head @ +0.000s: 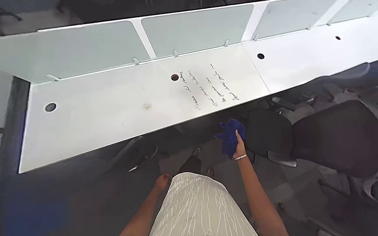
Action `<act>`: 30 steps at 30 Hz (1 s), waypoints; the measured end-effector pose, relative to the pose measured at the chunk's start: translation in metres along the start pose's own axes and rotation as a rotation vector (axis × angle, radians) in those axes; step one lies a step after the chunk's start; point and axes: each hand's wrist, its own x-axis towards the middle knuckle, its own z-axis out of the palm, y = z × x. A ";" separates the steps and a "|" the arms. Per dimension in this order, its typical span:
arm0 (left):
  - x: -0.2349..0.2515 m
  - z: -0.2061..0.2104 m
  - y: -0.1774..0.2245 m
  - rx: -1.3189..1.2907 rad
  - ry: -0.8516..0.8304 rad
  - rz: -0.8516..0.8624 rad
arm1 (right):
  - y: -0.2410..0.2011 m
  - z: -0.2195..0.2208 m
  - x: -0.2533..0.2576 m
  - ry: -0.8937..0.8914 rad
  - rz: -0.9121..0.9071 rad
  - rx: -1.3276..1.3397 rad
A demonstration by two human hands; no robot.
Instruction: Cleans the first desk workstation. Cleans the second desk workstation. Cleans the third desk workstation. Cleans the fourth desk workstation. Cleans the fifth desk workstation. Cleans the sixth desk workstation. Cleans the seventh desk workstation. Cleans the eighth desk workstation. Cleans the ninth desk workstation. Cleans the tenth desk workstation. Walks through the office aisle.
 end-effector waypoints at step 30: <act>0.008 0.082 0.230 -0.966 0.362 -0.534 | 0.066 0.211 0.433 -1.166 -0.442 -1.857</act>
